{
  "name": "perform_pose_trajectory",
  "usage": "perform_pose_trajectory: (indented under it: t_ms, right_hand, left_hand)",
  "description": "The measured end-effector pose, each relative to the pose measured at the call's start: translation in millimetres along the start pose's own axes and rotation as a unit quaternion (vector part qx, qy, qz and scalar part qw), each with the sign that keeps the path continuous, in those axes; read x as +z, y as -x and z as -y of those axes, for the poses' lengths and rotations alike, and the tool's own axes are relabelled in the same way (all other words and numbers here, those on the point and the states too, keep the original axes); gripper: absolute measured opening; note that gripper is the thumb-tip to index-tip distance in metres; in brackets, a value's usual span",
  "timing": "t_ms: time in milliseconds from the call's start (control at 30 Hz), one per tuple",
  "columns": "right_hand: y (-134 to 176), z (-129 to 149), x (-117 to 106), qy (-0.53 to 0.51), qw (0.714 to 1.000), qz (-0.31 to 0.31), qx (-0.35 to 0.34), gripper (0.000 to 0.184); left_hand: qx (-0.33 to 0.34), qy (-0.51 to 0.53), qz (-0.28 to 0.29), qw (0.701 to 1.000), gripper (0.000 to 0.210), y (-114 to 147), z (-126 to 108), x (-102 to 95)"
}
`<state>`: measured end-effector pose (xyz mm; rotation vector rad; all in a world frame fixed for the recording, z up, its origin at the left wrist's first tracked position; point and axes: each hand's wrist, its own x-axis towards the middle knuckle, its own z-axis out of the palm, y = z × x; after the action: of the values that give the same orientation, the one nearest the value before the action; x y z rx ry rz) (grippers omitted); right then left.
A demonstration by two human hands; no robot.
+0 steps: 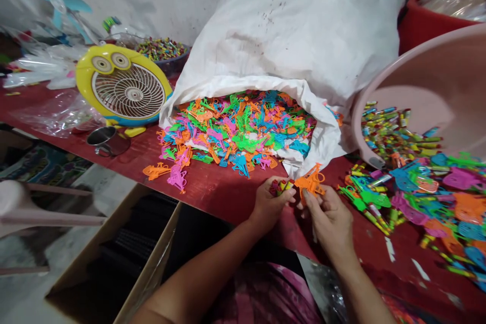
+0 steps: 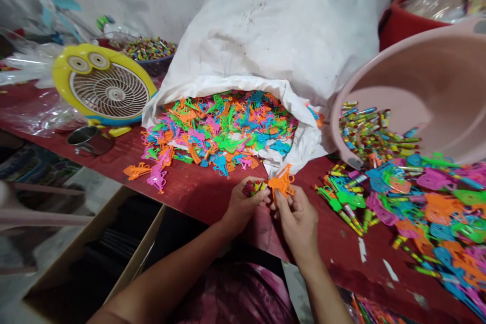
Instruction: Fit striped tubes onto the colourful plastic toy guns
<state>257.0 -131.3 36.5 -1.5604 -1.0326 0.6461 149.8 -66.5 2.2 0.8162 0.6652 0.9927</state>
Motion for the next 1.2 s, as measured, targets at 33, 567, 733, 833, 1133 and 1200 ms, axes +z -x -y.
perform_pose_trajectory:
  t_ms: [33,567,733,833,1133,1200]
  right_hand:
    - [0.4,0.8,1.0,0.009,1.000,-0.008,-0.001,0.031]
    - [1.2,-12.7,-5.0,0.138,0.989,-0.016,-0.057,0.026]
    - [-0.2,-16.4,-4.5,0.131,0.989,-0.001,-0.064,0.026]
    - [2.2,-15.2,-0.9,0.130,0.990,-0.011,-0.058,0.026]
    - [-30.2,2.7,-85.6,0.077,0.983,-0.165,0.030,0.036]
    - [-49.9,13.6,-136.3,0.184,0.942,-0.274,0.058,0.039]
  left_hand:
    - [0.002,0.002,0.000,1.000,0.031,0.2,0.4,-0.1]
    - [0.027,-0.028,0.016,0.999,0.031,1.3,2.9,-2.4]
    - [0.070,-0.091,0.049,0.992,0.028,3.1,6.1,-5.3]
    - [0.079,-0.121,0.056,0.988,0.027,5.8,6.3,-3.3]
    - [-0.001,-0.086,-0.057,0.995,0.033,5.7,-8.7,1.2]
    - [-0.039,-0.032,-0.064,0.997,0.039,2.2,-14.7,-0.1]
